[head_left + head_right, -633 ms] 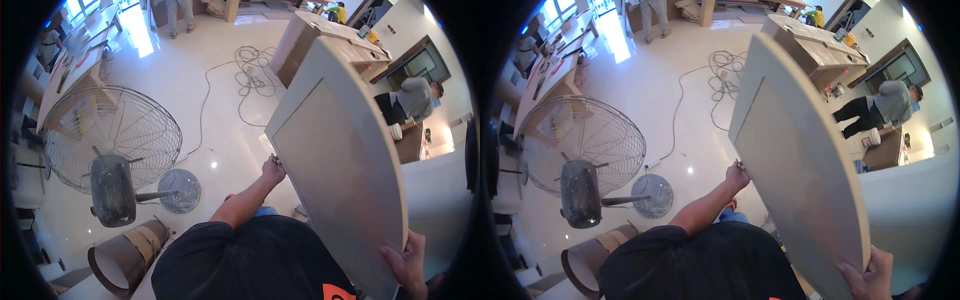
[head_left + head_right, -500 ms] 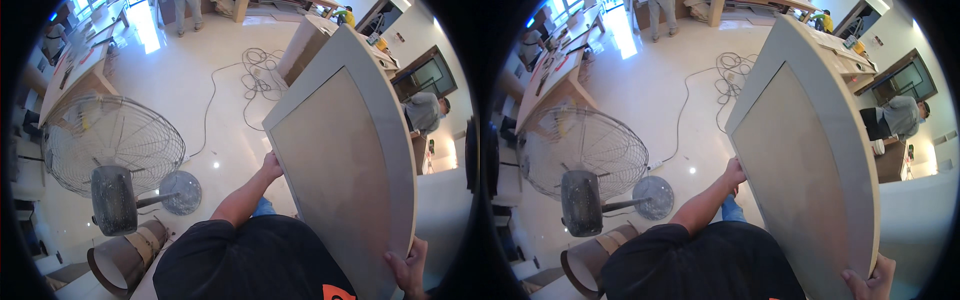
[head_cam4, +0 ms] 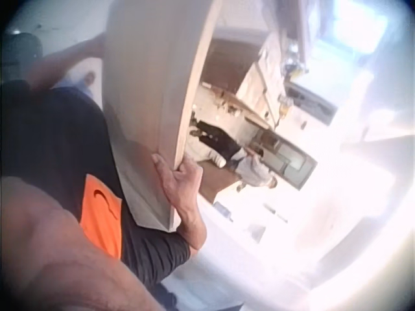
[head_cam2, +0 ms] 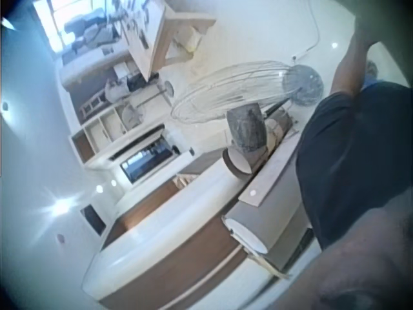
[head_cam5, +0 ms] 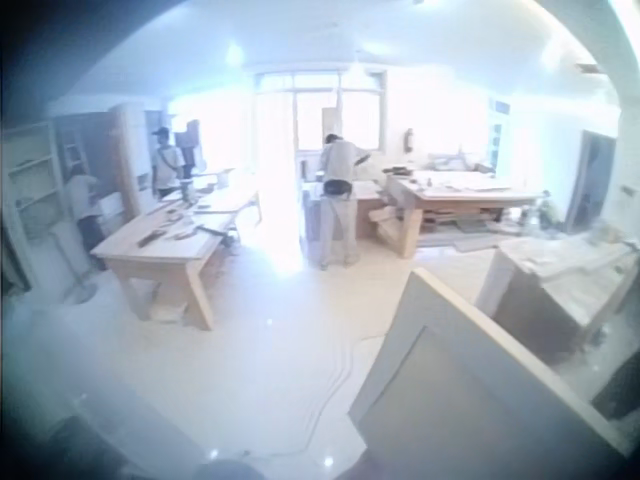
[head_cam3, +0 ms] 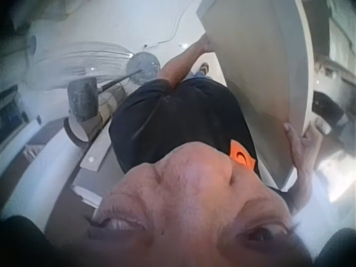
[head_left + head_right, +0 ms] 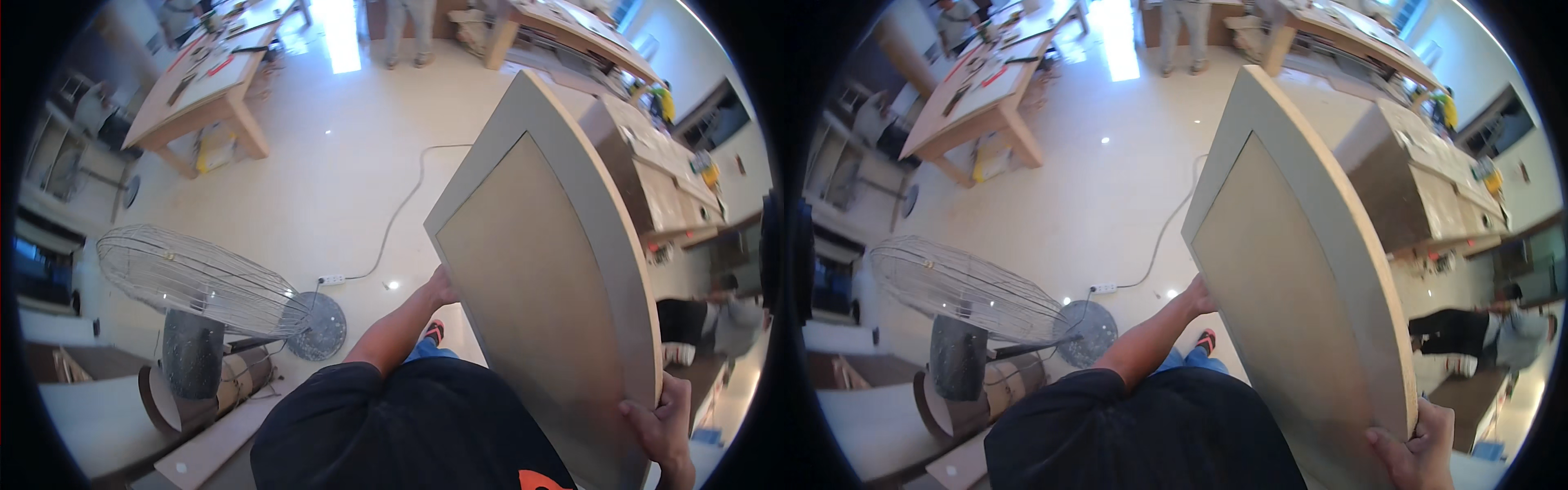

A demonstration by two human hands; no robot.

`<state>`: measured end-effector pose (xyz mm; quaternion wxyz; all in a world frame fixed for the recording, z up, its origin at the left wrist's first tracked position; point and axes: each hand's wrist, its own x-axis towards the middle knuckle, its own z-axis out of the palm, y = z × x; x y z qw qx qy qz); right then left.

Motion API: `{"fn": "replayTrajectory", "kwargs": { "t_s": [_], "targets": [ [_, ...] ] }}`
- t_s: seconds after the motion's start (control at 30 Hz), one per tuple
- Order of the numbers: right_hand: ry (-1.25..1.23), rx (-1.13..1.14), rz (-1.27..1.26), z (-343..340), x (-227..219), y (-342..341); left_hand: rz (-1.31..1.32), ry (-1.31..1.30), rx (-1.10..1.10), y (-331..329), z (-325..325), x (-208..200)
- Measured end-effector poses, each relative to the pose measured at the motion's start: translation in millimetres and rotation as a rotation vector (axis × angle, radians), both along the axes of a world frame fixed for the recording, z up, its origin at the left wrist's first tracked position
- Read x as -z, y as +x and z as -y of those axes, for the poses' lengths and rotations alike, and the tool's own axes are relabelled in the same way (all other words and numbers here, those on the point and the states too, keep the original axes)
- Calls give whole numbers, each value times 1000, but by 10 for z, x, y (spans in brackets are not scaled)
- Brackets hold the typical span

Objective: The person uses a hand plane to shave and smooth the edges of a white wooden panel, periodically holding the panel up with both hands to look at the work while several other workers are active in the background.

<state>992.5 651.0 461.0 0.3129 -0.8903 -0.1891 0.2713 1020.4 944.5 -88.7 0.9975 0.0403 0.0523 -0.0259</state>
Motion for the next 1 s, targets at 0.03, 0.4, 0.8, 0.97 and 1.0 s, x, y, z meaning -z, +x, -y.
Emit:
{"fn": "replayTrajectory", "kwargs": {
  "t_s": [0.03,0.4,0.8,0.97,1.0],
  "targets": [
    [3,-48,-11,-180,11,181,54,290,-100,36,-202,65],
    [-144,-614,171,-2274,932,1642,-1117,73,-494,-204,-2541,936],
    [-301,-1021,219,-5114,2008,2864,-1144,-113,-770,-856,-4973,1008],
    [-294,-1211,277,-6359,2444,3395,-1295,-61,-781,-1066,-5292,957],
    [-279,-1222,265,-6633,2543,3456,-1368,26,-750,-1075,-5338,920]
  ]
}}
